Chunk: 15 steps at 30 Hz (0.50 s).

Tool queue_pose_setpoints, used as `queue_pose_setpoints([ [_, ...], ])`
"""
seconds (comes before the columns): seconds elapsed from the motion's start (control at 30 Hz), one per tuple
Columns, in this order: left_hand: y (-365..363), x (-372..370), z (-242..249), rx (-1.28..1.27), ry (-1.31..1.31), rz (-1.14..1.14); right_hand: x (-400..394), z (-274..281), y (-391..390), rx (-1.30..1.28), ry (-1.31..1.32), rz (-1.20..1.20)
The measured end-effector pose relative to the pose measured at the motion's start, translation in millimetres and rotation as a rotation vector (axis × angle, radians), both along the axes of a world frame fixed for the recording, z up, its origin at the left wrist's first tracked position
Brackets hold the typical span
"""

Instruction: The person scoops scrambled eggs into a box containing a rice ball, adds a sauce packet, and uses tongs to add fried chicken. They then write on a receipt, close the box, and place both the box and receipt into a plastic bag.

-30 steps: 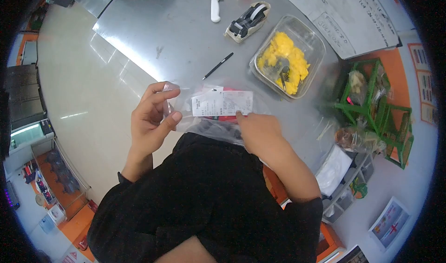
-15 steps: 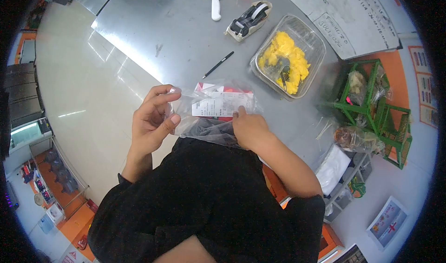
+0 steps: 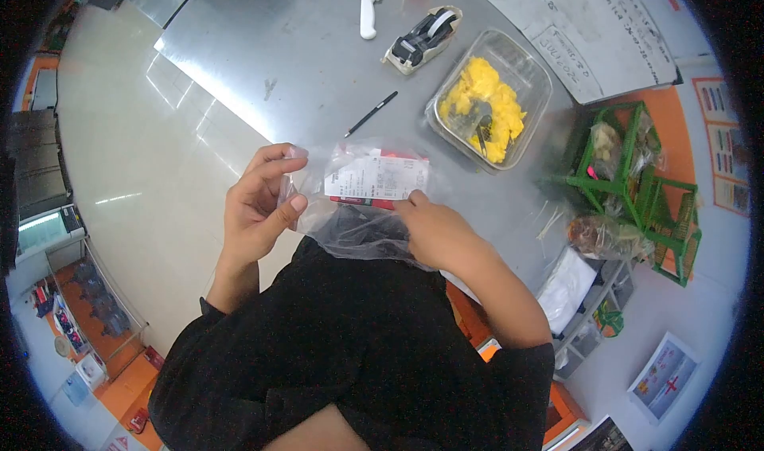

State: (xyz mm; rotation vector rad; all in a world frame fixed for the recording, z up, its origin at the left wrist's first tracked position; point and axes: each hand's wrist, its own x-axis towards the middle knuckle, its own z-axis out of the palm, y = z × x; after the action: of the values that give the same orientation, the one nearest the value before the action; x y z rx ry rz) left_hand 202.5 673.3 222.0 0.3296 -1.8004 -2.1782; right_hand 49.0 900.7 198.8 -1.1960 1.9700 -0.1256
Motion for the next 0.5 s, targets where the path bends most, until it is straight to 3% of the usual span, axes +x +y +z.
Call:
queue_pose_setpoints([
  [0.1,-0.7,-0.9,0.3,0.013,0.03,0.02,-9.3,38.0,16.1,-0.203,-0.054,-0.115],
  [0.2,-1.5,-0.4,-1.4,0.013,0.044,0.039,-18.0,63.5,29.2,-0.515,0.259,-0.245],
  [0.27,-0.3,-2.2,-1.0,0.005,0.024,0.054,-20.6,68.0,31.3,-0.5,0.597,-0.409],
  [0.33,2.3,-7.2,3.1,-0.008,-0.021,0.067,-29.4,68.8,41.6,-0.34,0.64,-0.531],
  [0.4,4.7,-8.6,8.0,0.045,-0.041,0.063,-46.7,69.0,59.2,-0.048,0.374,-0.596],
  [0.5,4.9,-10.1,8.4,-0.008,0.076,0.056,-44.8,87.3,63.3,-0.446,-0.006,-0.699],
])
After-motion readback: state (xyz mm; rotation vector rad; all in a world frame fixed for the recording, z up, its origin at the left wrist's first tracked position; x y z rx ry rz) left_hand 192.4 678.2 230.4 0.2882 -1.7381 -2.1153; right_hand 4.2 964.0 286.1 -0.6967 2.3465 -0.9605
